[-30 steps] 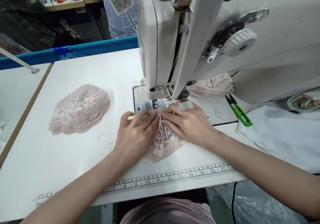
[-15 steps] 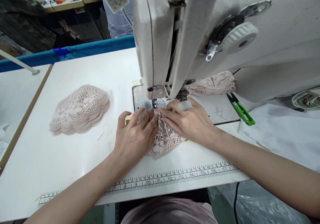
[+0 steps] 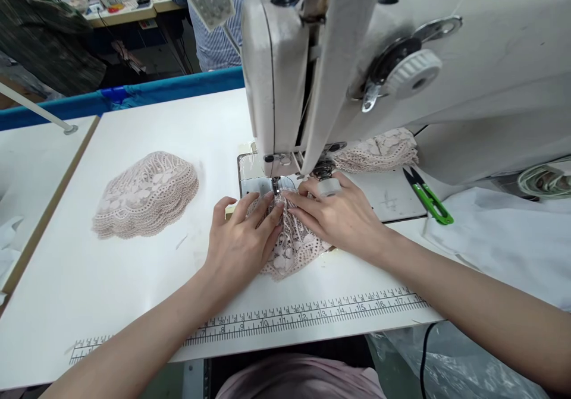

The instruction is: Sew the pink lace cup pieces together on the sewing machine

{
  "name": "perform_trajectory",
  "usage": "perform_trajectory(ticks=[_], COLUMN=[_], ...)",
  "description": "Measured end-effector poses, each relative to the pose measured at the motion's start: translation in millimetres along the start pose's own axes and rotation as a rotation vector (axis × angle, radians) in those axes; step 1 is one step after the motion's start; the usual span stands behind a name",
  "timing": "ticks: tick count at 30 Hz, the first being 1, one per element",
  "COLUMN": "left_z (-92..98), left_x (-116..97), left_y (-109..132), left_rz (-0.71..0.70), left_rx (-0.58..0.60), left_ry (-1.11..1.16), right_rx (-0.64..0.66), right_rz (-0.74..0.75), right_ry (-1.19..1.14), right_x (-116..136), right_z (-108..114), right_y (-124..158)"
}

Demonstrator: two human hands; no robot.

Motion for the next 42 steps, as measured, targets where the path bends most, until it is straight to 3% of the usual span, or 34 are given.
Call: perform_trajectory(ticks=[22,25,28,30,32,35,38,42], left_z=[-3.6,4.7,24.1,34.5,38.1,35.2,31.1,30.8], left_x=[6,5,7,7,4,1,3,11], left_y=[-4,-4,-3,-2,1,6,6,1], left_rz=[0.055,0.058,0.056,0.016,-0.046,-0.059,0.084,0.295], left_rx=[0.015,-0.013,-0.024,0.085,0.279,0.493,0.552,0.541], left_ry=[0.079,0.05,0.07,0.165,0.24,0.212,0.28,0.488], right_rx=[0.02,-0.017,0.027,0.169,0.306,0.361,0.299,0.23], right_rz=[-0.018,0.003,-0.008,0.008,0.035,0.016,-0.087,-0.2], right_ry=[0.007,-0.069,-0.337,-0.524,-0.598,-0.607,-0.654,-0.709], right_x=[-3,-4,-6,-3,1,2,-3,-8], right_z=[-2,8,21,25,27,28,28,27], right_y=[-3,0,2,5,7,9,9,9])
Point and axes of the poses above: each hand's wrist, its own y-axis away from the middle knuckle, its own z-axis out of the back of the hand, x = y × z, the point moved 5 cm from there along -y, towards the middle knuckle, and after that the axes turned 7 degrees about z, right-handed, at the moved point
